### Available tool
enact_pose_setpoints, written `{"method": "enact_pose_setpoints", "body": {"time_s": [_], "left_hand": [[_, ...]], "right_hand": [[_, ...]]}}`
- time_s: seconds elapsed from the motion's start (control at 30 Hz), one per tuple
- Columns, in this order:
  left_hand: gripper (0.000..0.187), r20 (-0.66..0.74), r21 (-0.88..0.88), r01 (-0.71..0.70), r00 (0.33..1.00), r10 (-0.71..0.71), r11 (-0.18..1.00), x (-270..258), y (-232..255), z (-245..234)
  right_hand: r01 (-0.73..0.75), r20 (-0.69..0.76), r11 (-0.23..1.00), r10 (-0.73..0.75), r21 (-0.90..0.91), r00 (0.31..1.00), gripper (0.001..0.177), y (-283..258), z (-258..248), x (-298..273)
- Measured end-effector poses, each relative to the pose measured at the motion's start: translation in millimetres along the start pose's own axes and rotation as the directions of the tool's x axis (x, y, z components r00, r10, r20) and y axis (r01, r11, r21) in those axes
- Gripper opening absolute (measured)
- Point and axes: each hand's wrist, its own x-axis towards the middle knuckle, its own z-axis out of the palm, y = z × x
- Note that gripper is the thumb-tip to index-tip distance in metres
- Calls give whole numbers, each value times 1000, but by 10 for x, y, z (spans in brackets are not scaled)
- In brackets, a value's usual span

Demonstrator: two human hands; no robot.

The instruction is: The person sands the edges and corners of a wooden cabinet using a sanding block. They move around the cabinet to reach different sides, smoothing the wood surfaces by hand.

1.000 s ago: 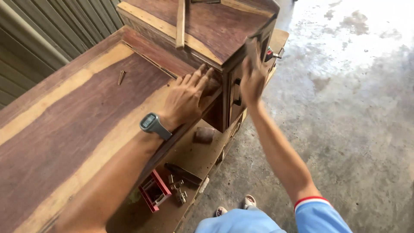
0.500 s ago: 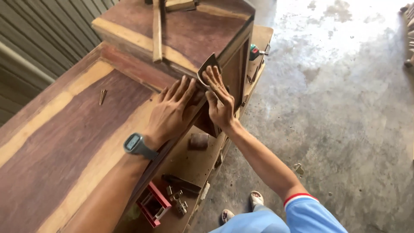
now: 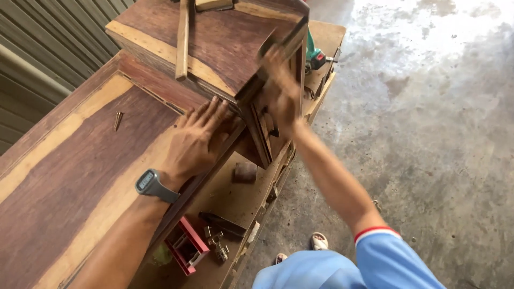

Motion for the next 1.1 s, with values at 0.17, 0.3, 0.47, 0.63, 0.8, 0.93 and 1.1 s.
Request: {"method": "enact_pose_setpoints", "body": {"time_s": [0.17,0.3,0.47,0.63,0.8,0.93,1.1], "left_hand": [[41,-420,212,-177,872,253,961,89,6,-67],[37,-412,139,-115,896,163,984,401,-56,83],[31,-342,218,180,934,-98,959,844,249,-125],[33,-299,260,142,952,-60,955,1048,244,-133],[25,-192,298,49,981,9,953,1096,332,-198],[7,-91,313,22,996,7,949,1070,359,-308],[16,-77,266,-13,996,34,964,892,254,-419]], "right_hand": [[-269,-91,960,261,-80,961,32,537,-426,358],[-455,-140,889,458,55,878,57,573,-462,394],[-267,-467,919,380,291,798,54,276,-739,716],[-275,-392,956,292,101,873,49,364,-726,775],[-409,-373,912,386,20,844,35,518,-708,974],[-241,-93,955,227,-175,969,33,381,-597,1055],[3,166,938,58,-347,984,16,573,-717,944]]}}
